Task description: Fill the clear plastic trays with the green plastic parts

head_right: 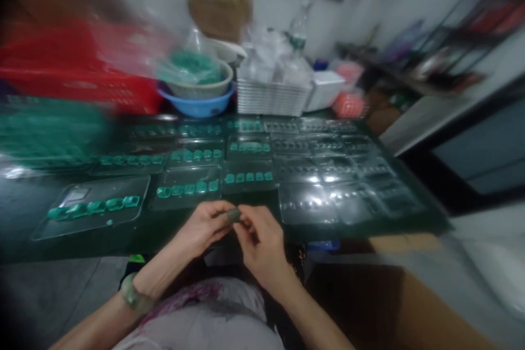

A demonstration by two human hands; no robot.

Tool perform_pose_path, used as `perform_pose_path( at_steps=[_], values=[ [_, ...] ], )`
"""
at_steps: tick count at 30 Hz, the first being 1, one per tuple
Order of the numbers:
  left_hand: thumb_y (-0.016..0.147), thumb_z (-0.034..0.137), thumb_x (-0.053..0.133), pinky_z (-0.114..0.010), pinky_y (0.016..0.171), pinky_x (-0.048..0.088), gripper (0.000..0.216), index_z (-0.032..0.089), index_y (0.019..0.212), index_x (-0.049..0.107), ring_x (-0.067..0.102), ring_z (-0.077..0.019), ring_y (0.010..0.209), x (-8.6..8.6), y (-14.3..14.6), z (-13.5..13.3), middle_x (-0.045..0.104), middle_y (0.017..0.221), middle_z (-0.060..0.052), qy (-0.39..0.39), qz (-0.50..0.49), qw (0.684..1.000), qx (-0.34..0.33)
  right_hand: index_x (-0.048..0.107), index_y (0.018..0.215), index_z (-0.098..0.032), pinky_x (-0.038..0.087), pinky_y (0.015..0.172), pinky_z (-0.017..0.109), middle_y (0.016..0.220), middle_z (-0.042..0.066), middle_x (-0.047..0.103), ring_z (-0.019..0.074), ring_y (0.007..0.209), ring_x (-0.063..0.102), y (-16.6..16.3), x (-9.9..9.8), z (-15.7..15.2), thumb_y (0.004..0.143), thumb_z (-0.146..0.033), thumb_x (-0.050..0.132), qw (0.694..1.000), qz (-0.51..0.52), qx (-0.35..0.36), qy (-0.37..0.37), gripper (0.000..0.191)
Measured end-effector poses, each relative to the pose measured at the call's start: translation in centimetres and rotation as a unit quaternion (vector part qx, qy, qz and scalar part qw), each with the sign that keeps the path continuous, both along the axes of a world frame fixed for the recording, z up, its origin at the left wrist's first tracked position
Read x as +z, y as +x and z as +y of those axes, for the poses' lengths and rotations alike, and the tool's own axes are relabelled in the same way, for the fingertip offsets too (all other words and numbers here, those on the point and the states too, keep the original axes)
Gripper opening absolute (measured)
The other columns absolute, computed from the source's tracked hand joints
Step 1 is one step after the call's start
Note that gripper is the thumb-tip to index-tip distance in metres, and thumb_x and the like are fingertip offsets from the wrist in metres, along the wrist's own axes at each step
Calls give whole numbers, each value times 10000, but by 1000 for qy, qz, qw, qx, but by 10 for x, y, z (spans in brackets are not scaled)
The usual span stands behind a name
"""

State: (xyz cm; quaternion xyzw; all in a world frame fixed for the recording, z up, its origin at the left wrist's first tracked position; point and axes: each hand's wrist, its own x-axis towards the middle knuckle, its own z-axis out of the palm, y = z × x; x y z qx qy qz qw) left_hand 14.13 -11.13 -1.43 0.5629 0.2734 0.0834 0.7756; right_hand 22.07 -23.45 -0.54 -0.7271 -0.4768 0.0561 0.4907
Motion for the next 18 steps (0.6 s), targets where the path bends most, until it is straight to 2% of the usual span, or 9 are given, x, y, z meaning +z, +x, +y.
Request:
perform_pose_path(
  at_steps=[2,5,8,11,13,16,18],
  values=[
    [654,262,619,-149,387,254,141,142,717,582,435,-48,457,-2,3,-4,502,566,17,-97,-24,994,-35,531,1033,-206,452,632,253,916,51,552,124,743,529,9,4,-10,778,-172,486,997,75,17,15,262],
    [637,236,638,-152,335,170,133,122,683,585,370,-24,385,-4,10,-11,471,524,21,-166,-55,981,-83,591,938,-219,446,637,255,842,26,573,121,725,535,18,5,-20,764,-170,516,991,126,51,0,196],
    [605,205,661,-159,330,160,134,119,679,588,373,-23,381,-5,14,-16,482,535,15,-206,-42,972,-100,603,930,-230,446,625,250,782,7,576,114,686,536,20,3,-26,731,-172,560,984,169,49,-3,212],
    [591,199,664,-165,329,151,142,128,684,584,367,-25,377,-2,16,-19,478,537,23,-205,-16,971,-121,611,910,-229,450,537,222,719,-9,570,92,587,528,21,-2,-31,698,-189,595,968,244,47,-12,217],
    [628,239,630,-171,332,150,127,137,687,585,328,-26,358,2,17,-21,449,492,41,-141,3,980,-141,615,876,-217,440,471,209,654,-21,556,78,509,508,23,-7,-35,686,-206,605,951,305,36,-24,191],
    [652,227,593,-178,403,261,91,137,662,603,397,-52,446,10,19,-24,488,516,30,98,6,987,-123,606,866,-203,435,426,206,589,-39,533,70,454,488,28,-14,-39,668,-223,618,921,387,27,-24,199],
    [645,178,584,-189,507,333,56,141,668,619,465,-79,564,15,21,-26,547,609,13,247,-13,964,-94,609,861,-198,438,424,208,588,-39,536,69,452,488,31,-18,-41,660,-233,627,909,416,30,-11,205]
  ],
)
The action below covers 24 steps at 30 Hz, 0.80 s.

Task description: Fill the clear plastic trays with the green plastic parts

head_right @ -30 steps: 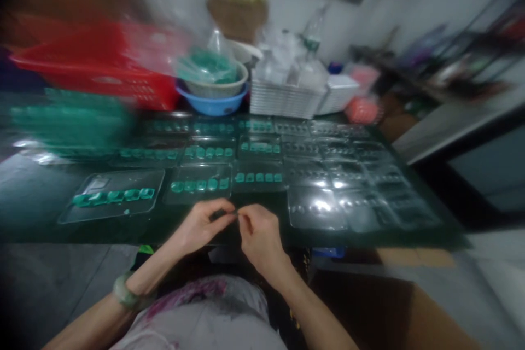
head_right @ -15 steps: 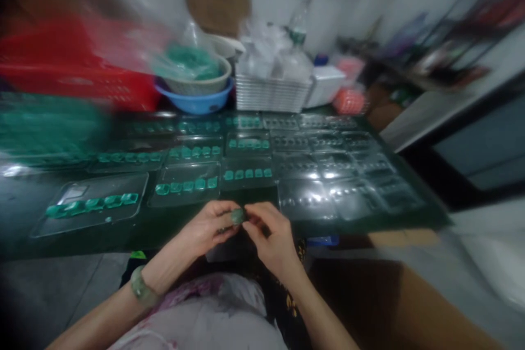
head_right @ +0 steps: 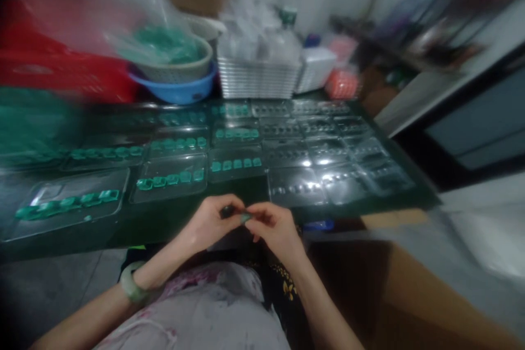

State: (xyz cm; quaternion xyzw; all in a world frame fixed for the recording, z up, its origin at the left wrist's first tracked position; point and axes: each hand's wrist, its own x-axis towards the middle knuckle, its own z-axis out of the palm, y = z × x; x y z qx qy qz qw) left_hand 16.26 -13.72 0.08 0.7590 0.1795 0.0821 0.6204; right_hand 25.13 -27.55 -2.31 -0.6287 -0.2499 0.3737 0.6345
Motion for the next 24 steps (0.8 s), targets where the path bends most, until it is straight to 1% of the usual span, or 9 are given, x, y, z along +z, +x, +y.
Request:
perform_pose_path(
  at_steps=[2,5,7,10,11,13,15,18,24],
  values=[
    [654,163,568,-198,563,354,68,145,687,625,487,-92,617,2,2,-2,573,663,6,56,-22,998,2,620,837,-196,436,422,209,625,-29,559,67,454,488,1,-2,-1,648,-242,639,1000,13,-6,10,196],
    [683,219,557,-193,535,348,102,141,655,617,470,-82,576,1,6,-6,569,628,8,22,-6,1000,-13,639,781,-198,427,428,213,681,-17,590,65,457,485,1,-1,-3,643,-250,643,999,2,-32,17,148],
    [688,287,563,-186,463,310,165,138,630,602,423,-65,491,-3,9,-8,525,539,22,-39,27,999,-18,644,769,-198,428,443,218,683,-12,598,71,471,490,4,2,-6,650,-255,637,999,-24,-48,11,132],
    [680,351,576,-176,383,219,211,140,670,585,362,-49,411,-10,12,-7,441,466,42,-207,62,976,-11,637,823,-204,448,496,237,747,6,607,100,555,525,20,8,-10,669,-258,621,987,-135,-88,-26,163],
    [678,344,584,-173,381,215,203,142,704,585,385,-52,425,-12,12,-6,457,498,34,-273,61,960,-4,633,843,-207,454,528,248,782,15,607,114,605,538,28,9,-12,683,-255,608,974,-196,-109,-43,169],
    [673,287,602,-178,415,274,172,144,768,589,477,-79,525,-13,10,-2,525,638,-6,-387,38,921,9,625,876,-208,457,595,272,853,32,598,137,696,546,43,10,-13,715,-241,570,933,-324,-135,-76,173],
    [658,211,616,-211,488,350,161,140,801,598,538,-122,640,-13,6,3,557,763,-44,-456,11,890,20,620,892,-200,450,641,295,878,48,587,152,736,542,56,9,-11,738,-217,533,893,-422,-110,-113,178],
    [645,143,616,-264,576,394,161,124,804,611,564,-173,726,-13,-1,9,572,816,-76,-500,-10,865,28,615,917,-188,433,682,317,872,62,577,172,767,529,63,2,-6,748,-173,501,839,-512,-61,-175,204],
    [651,120,606,-279,598,398,152,116,803,618,571,-190,742,-19,-5,13,580,816,-84,-511,-12,859,38,612,918,-187,389,720,323,857,69,564,197,824,475,59,-2,0,765,-139,465,755,-611,-21,-236,217]
  ],
)
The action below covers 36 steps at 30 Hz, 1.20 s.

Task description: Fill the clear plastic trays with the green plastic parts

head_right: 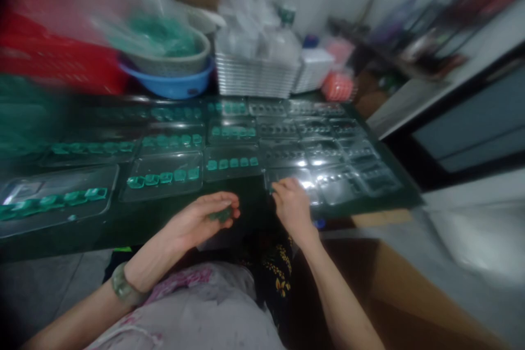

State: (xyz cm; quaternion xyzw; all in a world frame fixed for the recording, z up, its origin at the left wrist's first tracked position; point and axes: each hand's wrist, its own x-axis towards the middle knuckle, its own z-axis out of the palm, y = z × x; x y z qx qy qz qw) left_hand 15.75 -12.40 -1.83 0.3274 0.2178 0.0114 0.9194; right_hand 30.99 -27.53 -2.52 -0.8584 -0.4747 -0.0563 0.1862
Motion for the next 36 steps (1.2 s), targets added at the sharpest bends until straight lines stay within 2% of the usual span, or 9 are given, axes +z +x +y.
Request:
perform_pose_path(
  at_steps=[13,18,20,22,24,27,30,33,36],
  values=[
    [668,125,587,-270,574,405,130,103,790,625,567,-194,744,-1,6,-8,574,829,-96,-34,-13,999,-24,642,725,-178,347,659,294,689,59,557,197,741,463,19,19,16,747,-221,539,981,-59,93,-162,114],
    [694,175,565,-339,715,434,170,94,831,626,549,-277,912,2,7,-9,583,923,-135,-126,5,992,14,612,629,-162,351,666,310,642,71,570,210,712,488,20,22,24,703,-212,584,973,-78,86,-198,93],
    [707,191,547,-373,769,425,192,86,848,624,524,-300,971,4,8,-8,581,957,-154,-159,4,987,26,617,752,-166,355,655,315,658,60,580,214,711,492,18,26,20,684,-251,609,981,-62,75,-168,109],
    [707,186,536,-391,794,420,197,85,852,623,516,-302,989,5,9,-7,580,976,-163,-172,3,984,43,580,941,-174,358,669,324,730,59,594,216,748,496,9,33,15,703,-289,591,993,-42,58,-91,264],
    [701,168,530,-398,800,421,188,89,843,625,524,-291,979,6,11,-7,589,963,-161,-173,-1,983,62,543,1019,-185,352,702,327,808,62,597,204,792,496,-8,40,10,749,-292,540,998,-14,61,-8,290],
    [704,161,517,-369,793,431,174,93,818,629,547,-257,935,6,14,-9,608,903,-146,-170,-10,983,73,593,836,-207,333,703,314,785,38,597,178,777,496,-43,42,10,788,-306,490,995,39,92,30,151],
    [706,154,513,-329,811,423,166,96,807,631,544,-230,930,9,18,-13,611,894,-130,-154,-11,985,79,572,660,-192,302,670,323,693,42,589,179,713,484,-68,34,16,782,-371,487,998,38,39,17,232],
    [708,149,518,-303,844,402,150,104,792,634,530,-212,951,12,21,-19,610,908,-113,-119,-4,987,105,562,632,-182,281,657,327,680,60,588,187,701,477,-75,23,23,773,-392,489,999,24,-13,21,262],
    [717,184,523,-288,838,401,161,106,794,641,536,-198,929,11,23,-22,612,909,-107,-87,-1,989,116,573,683,-185,284,649,313,718,55,594,183,718,486,-73,16,26,765,-317,500,998,46,-31,40,172]
  ],
)
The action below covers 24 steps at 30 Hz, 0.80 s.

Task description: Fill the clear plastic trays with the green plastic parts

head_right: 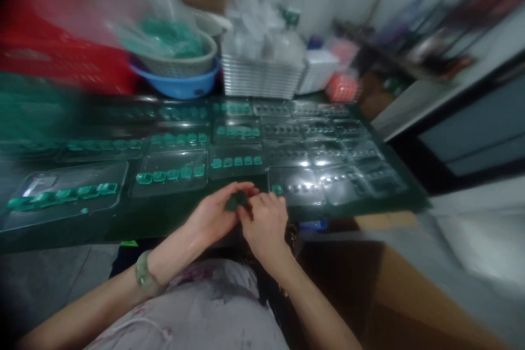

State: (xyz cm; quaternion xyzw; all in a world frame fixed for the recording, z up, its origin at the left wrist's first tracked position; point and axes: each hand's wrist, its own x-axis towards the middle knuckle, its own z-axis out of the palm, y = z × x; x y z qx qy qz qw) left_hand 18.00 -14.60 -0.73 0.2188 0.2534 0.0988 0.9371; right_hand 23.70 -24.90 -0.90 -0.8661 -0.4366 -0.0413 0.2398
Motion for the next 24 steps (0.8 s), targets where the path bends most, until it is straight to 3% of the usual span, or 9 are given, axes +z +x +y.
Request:
perform_pose_path(
  at_steps=[4,7,12,18,24],
  values=[
    [702,182,546,-302,814,411,167,107,810,649,548,-192,886,-5,0,0,616,913,-105,33,-8,999,11,559,698,-186,318,666,304,721,36,588,173,714,502,5,-5,0,732,-243,503,996,66,-23,54,87],
    [684,167,575,-327,762,432,144,109,792,650,563,-194,833,-8,-3,0,618,885,-99,62,-6,998,-8,555,729,-187,364,665,288,724,25,588,155,688,514,10,-8,-4,746,-226,473,977,170,-18,126,92],
    [661,171,614,-273,644,434,178,122,830,637,563,-156,743,-11,-9,0,608,817,-77,117,6,991,-60,560,733,-170,387,595,243,674,7,564,124,627,504,18,-13,-11,752,-244,480,914,358,3,192,110],
    [659,210,632,-172,422,305,152,125,782,604,486,-81,557,-10,-11,2,532,637,-18,171,14,976,-135,540,688,-165,342,559,212,593,-35,475,88,566,434,18,-16,-16,720,-281,551,801,540,-4,259,120],
    [696,271,597,-154,353,162,155,121,725,572,376,-36,456,-8,-12,-5,461,560,5,165,5,972,-168,552,707,-163,290,511,200,555,-43,437,73,524,383,13,-18,-17,730,-291,551,762,584,-28,277,129]
  ],
)
